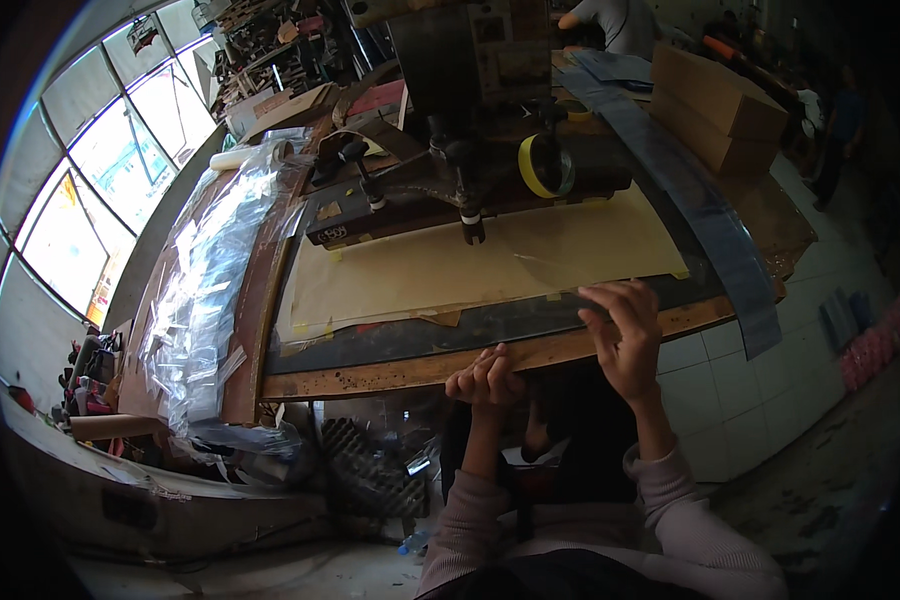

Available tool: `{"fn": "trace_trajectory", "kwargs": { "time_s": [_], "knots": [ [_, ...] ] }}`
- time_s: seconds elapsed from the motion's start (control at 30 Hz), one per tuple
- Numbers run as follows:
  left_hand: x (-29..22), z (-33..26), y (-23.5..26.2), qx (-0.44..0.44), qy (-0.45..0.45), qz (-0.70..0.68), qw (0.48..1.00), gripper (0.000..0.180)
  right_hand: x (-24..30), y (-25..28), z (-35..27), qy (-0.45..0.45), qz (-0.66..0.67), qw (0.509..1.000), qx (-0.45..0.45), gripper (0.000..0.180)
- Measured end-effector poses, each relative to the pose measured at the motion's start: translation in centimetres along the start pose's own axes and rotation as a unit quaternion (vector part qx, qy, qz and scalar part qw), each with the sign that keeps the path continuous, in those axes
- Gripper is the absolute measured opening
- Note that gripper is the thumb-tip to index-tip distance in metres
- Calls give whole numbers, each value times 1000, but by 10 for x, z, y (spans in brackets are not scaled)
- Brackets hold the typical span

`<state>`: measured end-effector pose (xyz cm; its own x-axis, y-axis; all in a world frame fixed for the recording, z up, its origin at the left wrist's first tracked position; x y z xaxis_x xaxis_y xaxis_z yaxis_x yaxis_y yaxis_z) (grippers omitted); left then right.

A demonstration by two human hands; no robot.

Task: The person aligns clear plastic film pieces on a template by hand, then moves a large plastic sheet aside.

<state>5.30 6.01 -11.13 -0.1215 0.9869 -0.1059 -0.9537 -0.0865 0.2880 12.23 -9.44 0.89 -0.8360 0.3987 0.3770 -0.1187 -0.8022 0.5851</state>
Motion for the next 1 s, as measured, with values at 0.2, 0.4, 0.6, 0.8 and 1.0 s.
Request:
{"fn": "trace_trajectory", "kwargs": {
  "time_s": [0.2,0.4,0.6,0.8,1.0],
  "knots": [
    [1,3,2,-11,-9,12,1000,24,-4,13,20,21,-34,999,-27,16],
    [1,2,2,-12,-2,13,1000,17,-16,29,32,18,-42,997,-60,11],
    [4,-1,5,15,-9,-1,1000,18,13,56,38,80,-41,996,17,15],
    [0,29,37,164,53,-88,981,9,35,59,-9,79,-25,987,134,22],
    [0,86,40,302,109,-161,933,23,34,55,-35,58,-9,983,173,25]
  ]
}}
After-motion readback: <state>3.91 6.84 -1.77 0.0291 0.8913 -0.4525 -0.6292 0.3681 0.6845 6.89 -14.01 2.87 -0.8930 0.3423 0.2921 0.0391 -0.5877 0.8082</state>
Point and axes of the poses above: each hand's wrist, its own z-axis towards the middle knuckle, its own y-axis out of the back of the hand, x = y × z, the point moved 2 cm from there along z, towards the middle knuckle, and after that the axes turned 9 degrees about x, right-handed, at the moved point
